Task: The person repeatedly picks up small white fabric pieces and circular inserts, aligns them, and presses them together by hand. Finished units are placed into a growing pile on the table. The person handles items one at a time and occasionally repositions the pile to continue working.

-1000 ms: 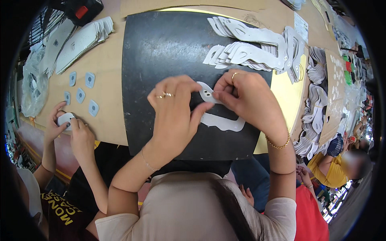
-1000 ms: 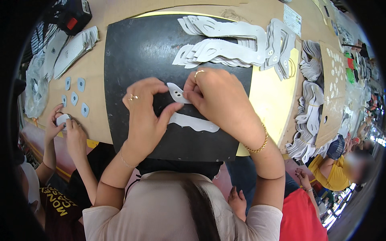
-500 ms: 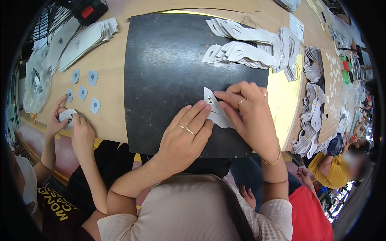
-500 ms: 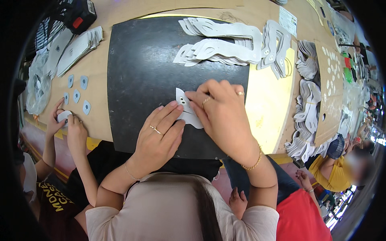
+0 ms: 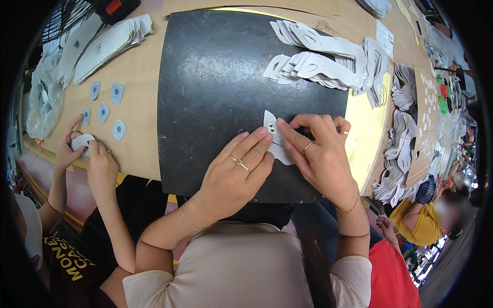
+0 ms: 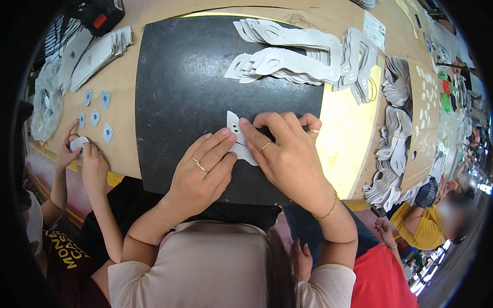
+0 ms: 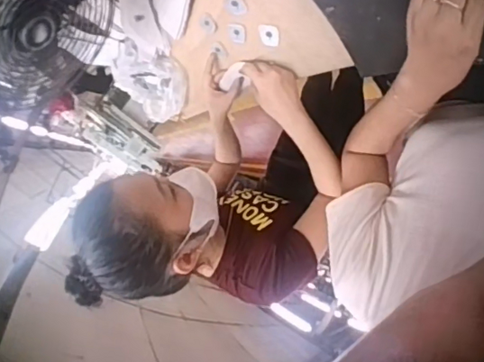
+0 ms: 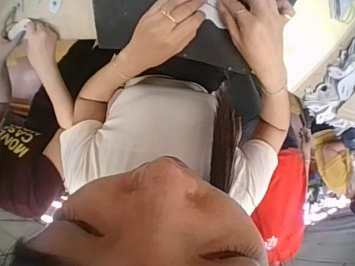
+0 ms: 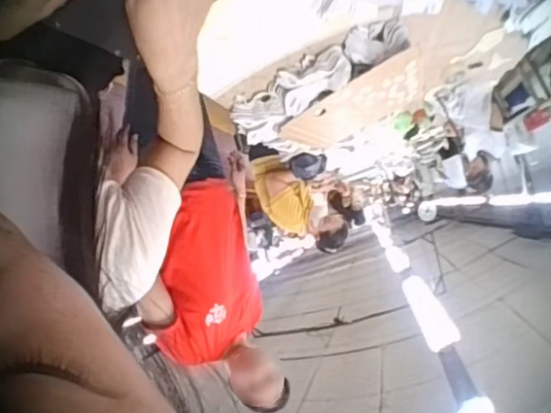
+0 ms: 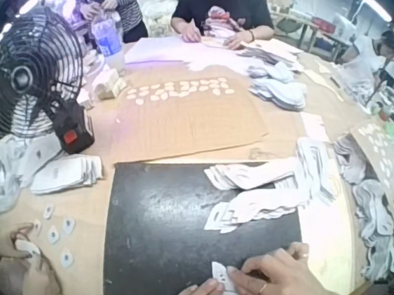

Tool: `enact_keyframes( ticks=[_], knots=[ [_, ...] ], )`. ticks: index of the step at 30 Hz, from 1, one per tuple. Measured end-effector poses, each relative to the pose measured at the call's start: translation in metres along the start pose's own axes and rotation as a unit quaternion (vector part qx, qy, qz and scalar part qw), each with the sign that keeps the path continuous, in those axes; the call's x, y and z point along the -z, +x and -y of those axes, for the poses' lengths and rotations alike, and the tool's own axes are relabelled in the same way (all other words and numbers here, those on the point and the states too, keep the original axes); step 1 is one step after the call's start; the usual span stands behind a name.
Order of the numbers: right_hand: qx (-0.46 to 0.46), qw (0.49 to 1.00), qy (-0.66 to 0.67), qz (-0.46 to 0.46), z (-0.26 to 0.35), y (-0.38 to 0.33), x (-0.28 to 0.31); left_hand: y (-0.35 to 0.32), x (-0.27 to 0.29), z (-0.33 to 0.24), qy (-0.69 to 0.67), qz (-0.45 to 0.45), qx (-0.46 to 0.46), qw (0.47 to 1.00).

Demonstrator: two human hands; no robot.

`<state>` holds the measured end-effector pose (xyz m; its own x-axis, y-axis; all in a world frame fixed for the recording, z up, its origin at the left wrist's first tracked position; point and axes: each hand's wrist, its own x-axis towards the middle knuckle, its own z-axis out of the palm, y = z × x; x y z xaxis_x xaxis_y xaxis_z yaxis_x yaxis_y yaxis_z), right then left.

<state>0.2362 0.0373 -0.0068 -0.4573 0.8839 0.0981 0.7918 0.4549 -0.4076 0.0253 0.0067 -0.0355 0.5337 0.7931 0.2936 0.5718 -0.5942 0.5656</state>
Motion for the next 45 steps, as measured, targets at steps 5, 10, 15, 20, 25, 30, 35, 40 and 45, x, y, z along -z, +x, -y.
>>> enact_keyframes(
  ticks=[5, 10, 15, 20, 25, 30, 35, 40, 45],
  knots=[
    [0.028, 0.998, -0.061, 0.000, 0.001, 0.000, 0.002, 0.000, 0.000, 0.002, -0.008, 0.004, 0.000, 1.000],
    [0.026, 0.999, -0.043, 0.007, 0.008, -0.004, 0.012, -0.001, 0.001, 0.001, -0.005, 0.007, 0.004, 1.000],
    [0.023, 1.000, -0.020, 0.002, 0.001, -0.008, 0.000, -0.001, 0.000, 0.001, -0.005, 0.005, 0.004, 1.000],
    [0.033, 0.999, 0.003, -0.002, -0.008, -0.009, -0.002, 0.000, 0.002, 0.001, -0.004, 0.006, 0.002, 1.000],
    [0.049, 0.999, 0.000, 0.004, -0.013, -0.009, -0.004, 0.000, 0.000, 0.002, 0.000, 0.006, 0.002, 1.000],
    [0.070, 0.998, -0.002, 0.005, -0.016, -0.008, -0.004, 0.000, 0.000, 0.002, -0.003, 0.010, 0.003, 1.000],
    [0.137, 0.988, -0.076, 0.015, -0.020, -0.002, 0.003, 0.002, 0.001, 0.001, 0.001, 0.008, -0.001, 1.000],
    [0.146, 0.987, -0.024, 0.060, -0.028, 0.003, 0.009, 0.006, 0.001, 0.001, 0.004, -0.002, -0.007, 1.000],
    [0.108, 0.992, 0.032, 0.057, -0.033, 0.008, 0.007, 0.005, 0.001, 0.002, 0.006, -0.012, -0.012, 1.000]
  ],
)
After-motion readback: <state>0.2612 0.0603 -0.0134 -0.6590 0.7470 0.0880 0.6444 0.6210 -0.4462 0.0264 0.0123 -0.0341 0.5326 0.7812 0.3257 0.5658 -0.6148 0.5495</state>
